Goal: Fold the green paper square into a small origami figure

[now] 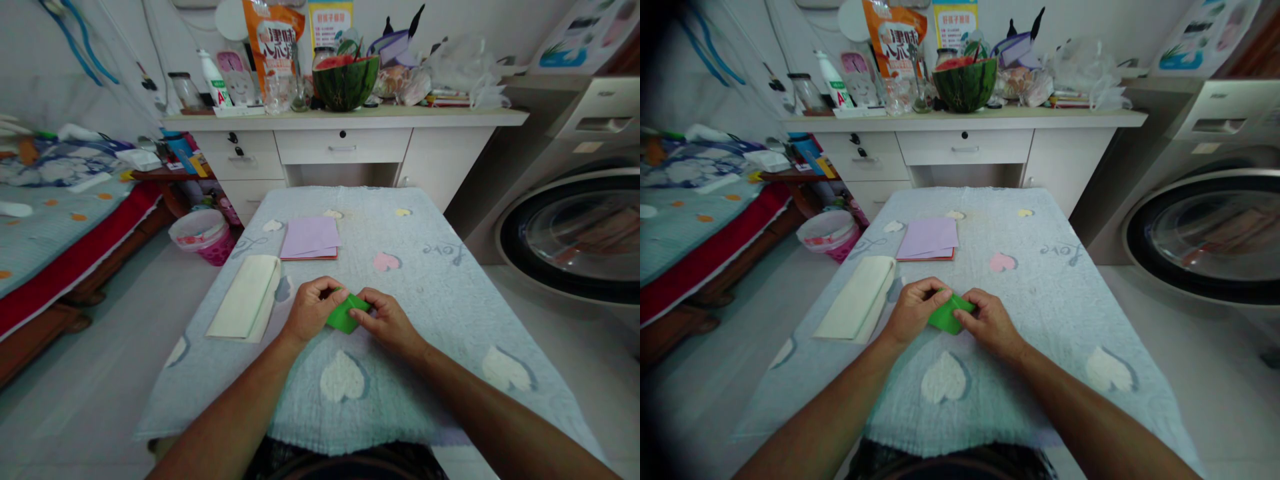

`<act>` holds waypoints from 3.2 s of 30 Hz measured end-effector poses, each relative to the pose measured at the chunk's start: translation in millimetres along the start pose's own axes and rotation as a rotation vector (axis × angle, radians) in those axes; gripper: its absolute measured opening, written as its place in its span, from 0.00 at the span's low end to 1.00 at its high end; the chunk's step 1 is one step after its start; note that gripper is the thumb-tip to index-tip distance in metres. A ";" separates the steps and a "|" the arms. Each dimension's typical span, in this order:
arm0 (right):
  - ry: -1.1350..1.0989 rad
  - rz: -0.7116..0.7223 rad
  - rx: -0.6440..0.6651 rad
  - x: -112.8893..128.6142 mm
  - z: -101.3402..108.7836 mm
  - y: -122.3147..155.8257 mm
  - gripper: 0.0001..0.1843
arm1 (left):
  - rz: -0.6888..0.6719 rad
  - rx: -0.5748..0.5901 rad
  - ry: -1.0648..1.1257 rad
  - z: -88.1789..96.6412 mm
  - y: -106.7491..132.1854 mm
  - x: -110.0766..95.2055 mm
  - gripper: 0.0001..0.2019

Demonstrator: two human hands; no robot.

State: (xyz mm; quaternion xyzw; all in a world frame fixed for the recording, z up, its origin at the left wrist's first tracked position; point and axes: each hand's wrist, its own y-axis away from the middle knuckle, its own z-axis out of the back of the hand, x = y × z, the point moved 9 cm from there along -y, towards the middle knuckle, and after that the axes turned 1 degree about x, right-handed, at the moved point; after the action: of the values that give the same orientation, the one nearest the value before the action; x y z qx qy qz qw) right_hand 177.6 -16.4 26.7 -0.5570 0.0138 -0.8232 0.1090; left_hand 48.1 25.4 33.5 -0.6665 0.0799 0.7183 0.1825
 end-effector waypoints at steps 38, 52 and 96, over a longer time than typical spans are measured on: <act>-0.157 -0.125 0.173 -16.8 -15.3 -1.3 0.14 | 0.023 -0.026 -0.102 7.0 -2.5 -3.3 0.12; -0.273 -0.186 0.242 -20.7 -14.2 -1.4 0.20 | 0.043 -0.049 -0.070 12.9 -3.1 0.0 0.13; -0.113 -0.015 -0.019 -8.0 15.4 -4.3 0.13 | 0.041 0.055 -0.073 -1.4 -1.3 -1.1 0.12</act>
State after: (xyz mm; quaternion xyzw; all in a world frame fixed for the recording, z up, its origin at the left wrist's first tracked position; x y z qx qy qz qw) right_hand 193.9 -9.1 25.9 -0.6038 0.0115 -0.7910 0.0982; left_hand 49.9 25.9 34.6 -0.6330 0.1066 0.7431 0.1890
